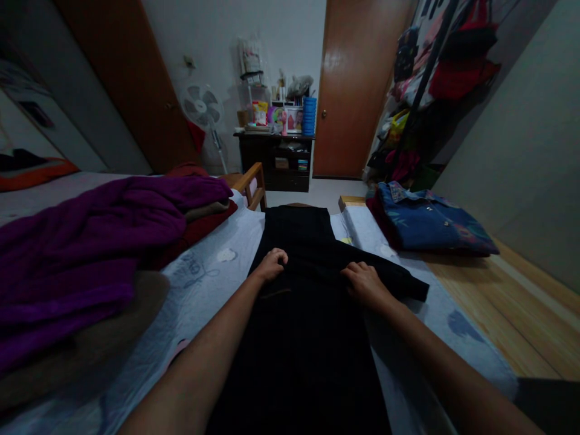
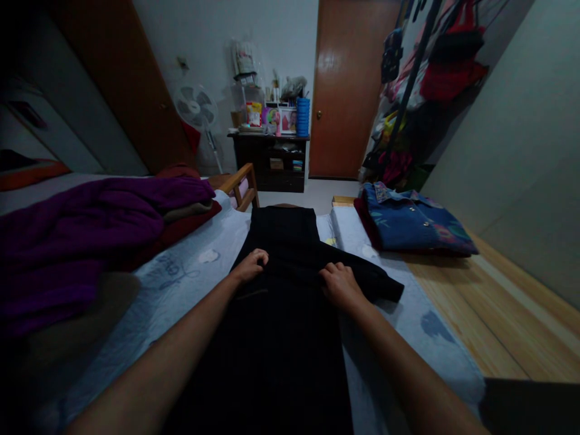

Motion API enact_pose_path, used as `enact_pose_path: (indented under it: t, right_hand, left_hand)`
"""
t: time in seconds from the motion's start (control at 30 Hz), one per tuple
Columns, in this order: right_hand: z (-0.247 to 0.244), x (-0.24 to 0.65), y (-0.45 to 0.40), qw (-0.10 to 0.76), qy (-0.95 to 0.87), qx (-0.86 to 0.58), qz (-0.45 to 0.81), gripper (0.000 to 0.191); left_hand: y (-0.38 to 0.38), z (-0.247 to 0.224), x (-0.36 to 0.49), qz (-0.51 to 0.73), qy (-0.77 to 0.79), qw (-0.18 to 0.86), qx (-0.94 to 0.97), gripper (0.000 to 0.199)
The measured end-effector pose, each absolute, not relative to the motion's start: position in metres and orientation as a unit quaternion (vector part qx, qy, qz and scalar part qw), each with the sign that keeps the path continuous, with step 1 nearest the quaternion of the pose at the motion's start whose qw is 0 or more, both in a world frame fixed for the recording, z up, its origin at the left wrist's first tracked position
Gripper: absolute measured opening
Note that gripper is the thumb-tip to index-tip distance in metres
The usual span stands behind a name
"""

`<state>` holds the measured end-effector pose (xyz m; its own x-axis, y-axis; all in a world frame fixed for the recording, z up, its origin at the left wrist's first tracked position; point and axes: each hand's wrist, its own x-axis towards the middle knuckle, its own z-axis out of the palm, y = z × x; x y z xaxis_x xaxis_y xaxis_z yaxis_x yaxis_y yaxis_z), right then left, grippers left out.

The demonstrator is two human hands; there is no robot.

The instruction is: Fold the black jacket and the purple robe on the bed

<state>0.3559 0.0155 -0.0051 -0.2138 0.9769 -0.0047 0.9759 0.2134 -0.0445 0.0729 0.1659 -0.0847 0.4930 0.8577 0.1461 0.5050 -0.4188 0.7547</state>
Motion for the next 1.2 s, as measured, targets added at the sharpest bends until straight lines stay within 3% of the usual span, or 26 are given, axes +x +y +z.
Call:
enact_pose_path:
  t: [0.2, 0.43, 0.7, 0.9, 1.07, 1.2]
  right_hand:
    - [-0.001, 0.36, 0.013, -0.023, -0.784, -0.621, -0.008, 0.019]
    - [0.013, 0.366, 0.004, 0.041, -0.794, -0.598, -0.099, 0.016]
    - [0.013, 0.383, -0.014, -0.053, -0.775, -0.62, -0.111, 0.02]
    - [0.032, 0.397, -0.017, 0.003, -0.748, -0.641, -0.175, 0.022]
    - [0.02, 0.407, -0.034, -0.04, -0.791, -0.604, -0.088, 0.024]
    - [0.027, 0.405, -0.038, -0.057, -0.799, -0.598, 0.023, 0.01]
  left_hand:
    - [0.165, -0.08, 0.07, 0.245, 0.43, 0.337, 0.801, 0.028]
    - [0.167, -0.08, 0.069, 0.246, 0.406, 0.358, 0.804, 0.019]
    - [0.168, -0.086, 0.071, 0.263, 0.406, 0.33, 0.811, 0.021]
    - [0.169, -0.086, 0.073, 0.254, 0.407, 0.32, 0.817, 0.023]
    - [0.17, -0.084, 0.072, 0.239, 0.4, 0.318, 0.826, 0.023]
    - [0.172, -0.082, 0.073, 0.22, 0.391, 0.323, 0.833, 0.022]
